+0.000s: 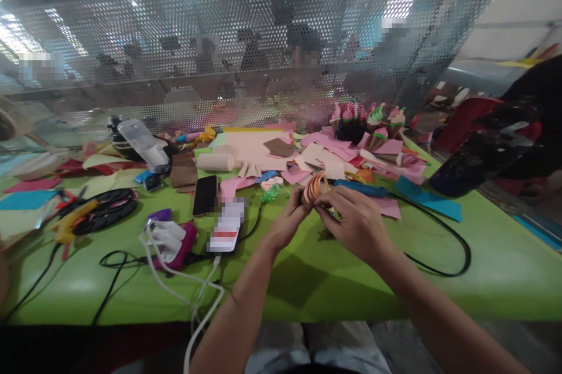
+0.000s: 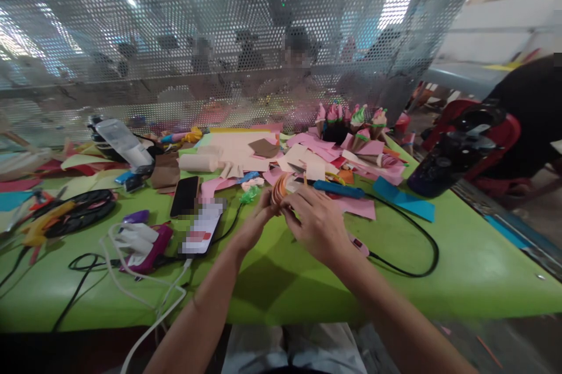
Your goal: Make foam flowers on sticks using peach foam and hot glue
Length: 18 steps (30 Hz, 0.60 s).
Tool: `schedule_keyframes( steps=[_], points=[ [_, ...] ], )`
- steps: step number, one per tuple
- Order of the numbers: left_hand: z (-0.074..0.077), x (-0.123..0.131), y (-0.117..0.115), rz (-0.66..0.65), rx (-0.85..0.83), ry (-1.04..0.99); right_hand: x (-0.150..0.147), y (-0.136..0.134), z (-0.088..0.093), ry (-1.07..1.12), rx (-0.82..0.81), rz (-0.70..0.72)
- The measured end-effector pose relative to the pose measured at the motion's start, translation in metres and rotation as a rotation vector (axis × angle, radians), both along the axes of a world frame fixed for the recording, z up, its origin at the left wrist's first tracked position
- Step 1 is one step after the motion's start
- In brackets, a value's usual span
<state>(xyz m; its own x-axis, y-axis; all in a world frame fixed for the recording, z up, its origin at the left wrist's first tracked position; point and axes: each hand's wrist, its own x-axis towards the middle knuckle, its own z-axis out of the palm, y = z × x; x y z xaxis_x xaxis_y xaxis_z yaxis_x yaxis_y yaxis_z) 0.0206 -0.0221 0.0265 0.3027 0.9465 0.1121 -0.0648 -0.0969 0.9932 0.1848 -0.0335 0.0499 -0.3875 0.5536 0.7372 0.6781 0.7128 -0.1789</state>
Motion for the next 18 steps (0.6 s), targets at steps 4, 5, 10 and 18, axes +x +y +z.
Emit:
schedule_keyframes(
  steps=[4,5,10,18],
  points=[
    [-0.002,0.001,0.002,0.018,0.001,-0.008,0.002,0.000,0.002,0.006,0.014,0.003],
    [-0.003,0.001,0.003,0.022,0.001,-0.014,0.003,0.000,0.002,0.008,0.019,0.005],
    [-0.005,0.002,0.005,0.027,-0.022,-0.031,0.006,0.001,0.004,0.008,0.023,0.008],
    [-0.021,-0.001,0.012,-0.025,-0.047,-0.110,0.007,0.003,0.006,-0.009,0.032,0.008]
  ],
)
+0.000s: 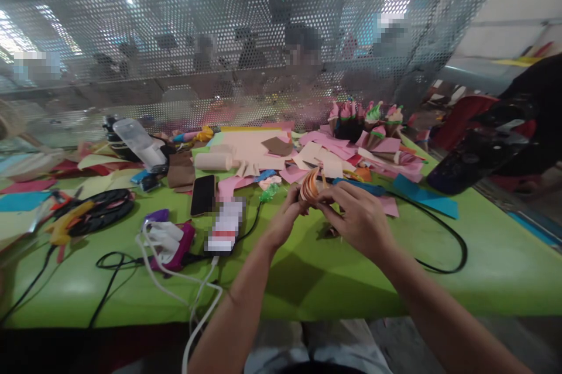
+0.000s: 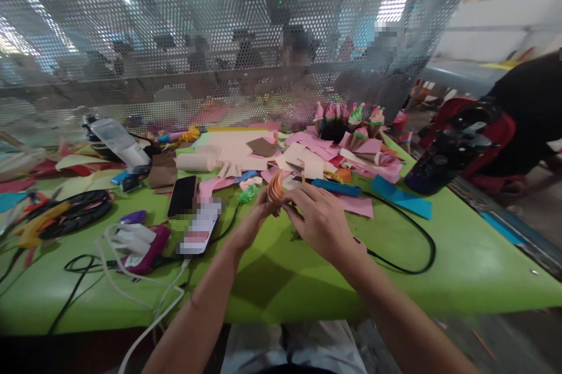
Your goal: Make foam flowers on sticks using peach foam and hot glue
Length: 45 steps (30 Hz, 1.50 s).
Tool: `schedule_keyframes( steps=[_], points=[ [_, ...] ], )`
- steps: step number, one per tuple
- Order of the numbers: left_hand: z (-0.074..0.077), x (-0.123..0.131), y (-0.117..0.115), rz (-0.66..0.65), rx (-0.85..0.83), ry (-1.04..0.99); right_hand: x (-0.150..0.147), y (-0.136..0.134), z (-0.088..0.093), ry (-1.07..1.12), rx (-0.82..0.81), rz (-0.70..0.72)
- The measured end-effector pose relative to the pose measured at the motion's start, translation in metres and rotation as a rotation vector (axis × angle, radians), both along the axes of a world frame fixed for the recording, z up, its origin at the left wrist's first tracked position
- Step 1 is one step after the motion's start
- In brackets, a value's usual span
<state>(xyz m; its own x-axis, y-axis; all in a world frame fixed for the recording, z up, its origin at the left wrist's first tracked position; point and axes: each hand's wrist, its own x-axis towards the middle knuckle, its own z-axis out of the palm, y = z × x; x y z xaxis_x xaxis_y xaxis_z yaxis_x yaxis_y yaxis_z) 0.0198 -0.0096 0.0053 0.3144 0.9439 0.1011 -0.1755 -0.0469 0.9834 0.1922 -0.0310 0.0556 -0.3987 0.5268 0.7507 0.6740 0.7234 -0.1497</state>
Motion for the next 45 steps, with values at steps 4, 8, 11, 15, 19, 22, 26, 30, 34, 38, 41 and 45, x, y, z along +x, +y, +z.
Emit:
schedule_keyframes(
  steps=[4,8,11,15,19,22,26,30,34,38,41,45],
  points=[
    [-0.002,0.000,0.001,0.004,-0.023,0.000,0.000,0.000,0.001,-0.001,0.005,0.005],
    [-0.001,0.001,0.001,0.014,-0.049,-0.014,0.001,-0.001,0.000,0.019,-0.022,0.016],
    [-0.001,0.002,0.001,0.011,-0.051,-0.026,0.001,0.000,0.000,0.021,-0.024,0.020],
    [-0.002,0.001,0.001,0.001,-0.050,-0.021,0.001,0.000,0.000,0.013,-0.016,0.021],
    [-0.001,0.000,0.000,-0.008,-0.017,-0.009,0.000,0.000,0.002,0.001,-0.007,0.021],
    [0.002,0.000,-0.002,-0.003,-0.007,0.010,0.000,-0.001,0.003,-0.003,0.004,0.021],
    [0.008,-0.001,-0.006,0.003,0.000,0.026,0.000,-0.001,0.001,-0.015,0.010,0.014],
    [0.016,0.000,-0.010,0.005,0.029,0.025,-0.001,-0.001,-0.001,-0.030,0.012,-0.005],
    [0.018,0.000,-0.012,0.008,0.029,0.043,-0.002,-0.003,0.000,-0.053,0.021,-0.017],
    [0.018,0.000,-0.012,0.013,0.033,0.066,-0.003,-0.004,0.002,-0.076,0.035,-0.035],
    [0.018,-0.001,-0.012,0.022,0.039,0.081,-0.003,-0.005,0.002,-0.095,0.039,-0.050],
    [0.017,-0.001,-0.011,0.008,0.055,0.079,-0.004,-0.005,0.003,-0.112,0.051,-0.053]
  ],
)
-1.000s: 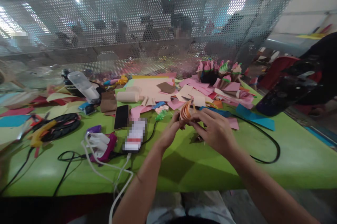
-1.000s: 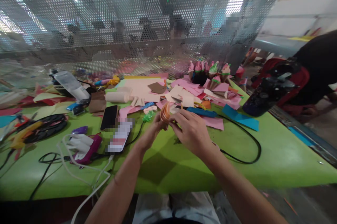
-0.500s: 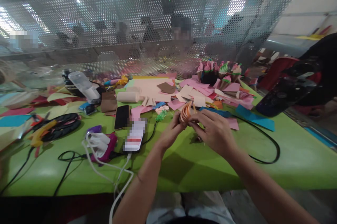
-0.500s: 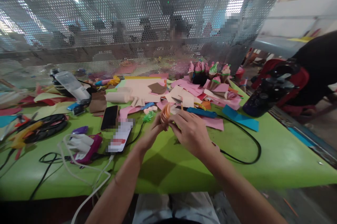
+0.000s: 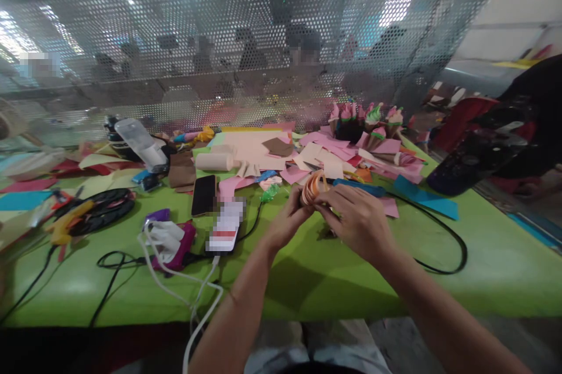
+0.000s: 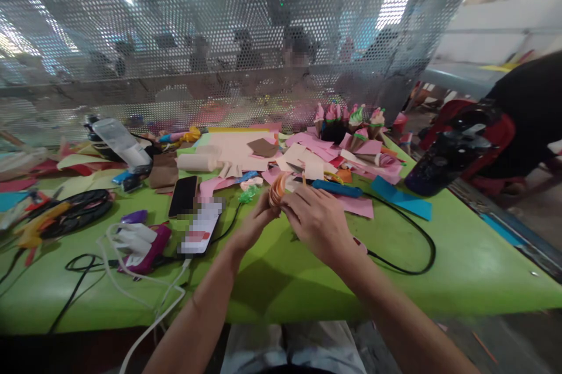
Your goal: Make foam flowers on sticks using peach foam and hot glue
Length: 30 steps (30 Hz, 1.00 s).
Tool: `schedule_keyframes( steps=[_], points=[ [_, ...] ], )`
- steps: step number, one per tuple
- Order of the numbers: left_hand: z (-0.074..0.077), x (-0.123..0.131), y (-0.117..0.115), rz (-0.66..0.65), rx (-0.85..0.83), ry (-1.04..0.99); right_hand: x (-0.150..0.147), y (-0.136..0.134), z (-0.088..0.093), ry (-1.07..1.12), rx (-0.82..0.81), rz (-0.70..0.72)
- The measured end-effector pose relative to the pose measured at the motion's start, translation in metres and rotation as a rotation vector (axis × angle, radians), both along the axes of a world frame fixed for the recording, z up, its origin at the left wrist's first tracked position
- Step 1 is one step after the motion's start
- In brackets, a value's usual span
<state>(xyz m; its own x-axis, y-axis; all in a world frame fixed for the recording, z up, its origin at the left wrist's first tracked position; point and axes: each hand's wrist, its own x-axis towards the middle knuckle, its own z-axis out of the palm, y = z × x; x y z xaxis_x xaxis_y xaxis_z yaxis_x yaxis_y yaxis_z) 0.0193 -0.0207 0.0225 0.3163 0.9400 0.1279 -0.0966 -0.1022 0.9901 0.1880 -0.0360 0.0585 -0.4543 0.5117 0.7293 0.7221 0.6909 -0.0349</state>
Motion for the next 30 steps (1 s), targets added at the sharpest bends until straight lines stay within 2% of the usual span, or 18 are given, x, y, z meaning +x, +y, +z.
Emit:
schedule_keyframes(
  steps=[13,22,30],
  points=[
    [0.0007,-0.0012,-0.0008,-0.021,0.086,0.081,-0.0017,0.0020,-0.0019,0.030,-0.027,0.001],
    [0.0030,0.0000,-0.0020,0.047,0.154,0.177,-0.0043,0.0029,-0.0051,0.044,-0.031,-0.053],
    [0.0062,-0.0001,-0.0027,0.174,0.325,0.470,-0.0048,0.0035,-0.0093,0.033,-0.020,-0.052]
  ],
)
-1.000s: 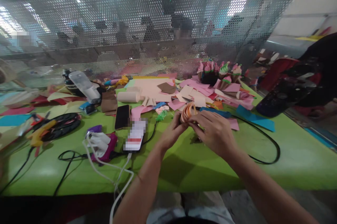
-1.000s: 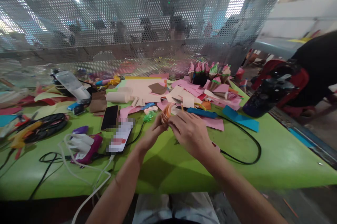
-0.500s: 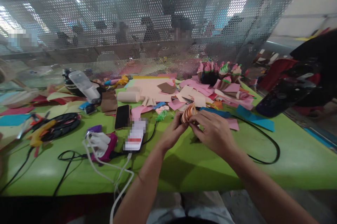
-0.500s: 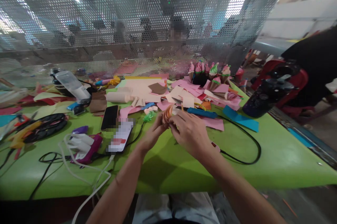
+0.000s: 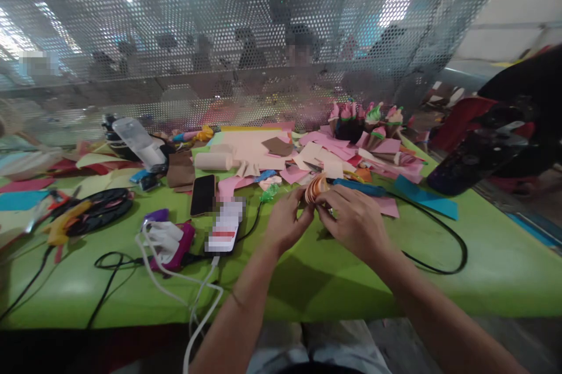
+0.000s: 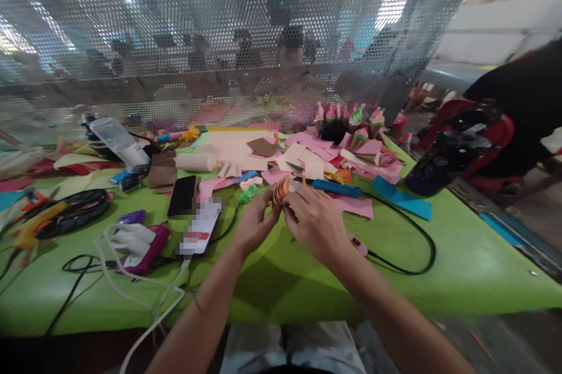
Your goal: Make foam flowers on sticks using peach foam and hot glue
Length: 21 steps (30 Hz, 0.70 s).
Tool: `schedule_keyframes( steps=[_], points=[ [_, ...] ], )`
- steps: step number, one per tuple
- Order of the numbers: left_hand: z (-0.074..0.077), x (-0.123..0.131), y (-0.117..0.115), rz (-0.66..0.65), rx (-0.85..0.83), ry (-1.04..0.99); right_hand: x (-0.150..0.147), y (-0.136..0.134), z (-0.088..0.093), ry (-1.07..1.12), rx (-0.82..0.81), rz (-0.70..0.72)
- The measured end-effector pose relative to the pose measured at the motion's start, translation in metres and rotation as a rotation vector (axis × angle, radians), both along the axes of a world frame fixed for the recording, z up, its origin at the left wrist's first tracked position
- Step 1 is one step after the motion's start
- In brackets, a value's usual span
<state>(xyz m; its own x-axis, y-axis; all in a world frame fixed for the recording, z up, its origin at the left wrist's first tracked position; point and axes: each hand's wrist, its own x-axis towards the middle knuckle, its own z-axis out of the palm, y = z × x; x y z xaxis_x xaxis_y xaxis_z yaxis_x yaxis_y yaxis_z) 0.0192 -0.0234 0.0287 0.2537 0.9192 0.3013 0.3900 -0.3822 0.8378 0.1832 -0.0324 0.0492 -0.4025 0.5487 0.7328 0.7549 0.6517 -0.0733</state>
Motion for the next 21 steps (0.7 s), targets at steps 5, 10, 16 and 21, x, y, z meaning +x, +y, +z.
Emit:
schedule_keyframes(
  steps=[5,10,16,21],
  points=[
    [-0.0015,0.0001,0.0003,-0.011,-0.026,-0.025,-0.0013,0.0005,-0.0026,0.013,0.008,0.009],
    [-0.0034,0.0009,0.0009,-0.022,-0.018,-0.012,-0.0022,0.0006,-0.0038,0.011,0.005,0.003],
    [-0.0017,0.0015,0.0000,-0.016,-0.031,-0.002,-0.0031,0.0001,-0.0049,0.032,-0.006,0.003],
    [-0.0014,0.0017,-0.0004,-0.003,-0.072,-0.055,-0.0033,0.0000,-0.0057,0.042,-0.009,-0.003]
  ],
)
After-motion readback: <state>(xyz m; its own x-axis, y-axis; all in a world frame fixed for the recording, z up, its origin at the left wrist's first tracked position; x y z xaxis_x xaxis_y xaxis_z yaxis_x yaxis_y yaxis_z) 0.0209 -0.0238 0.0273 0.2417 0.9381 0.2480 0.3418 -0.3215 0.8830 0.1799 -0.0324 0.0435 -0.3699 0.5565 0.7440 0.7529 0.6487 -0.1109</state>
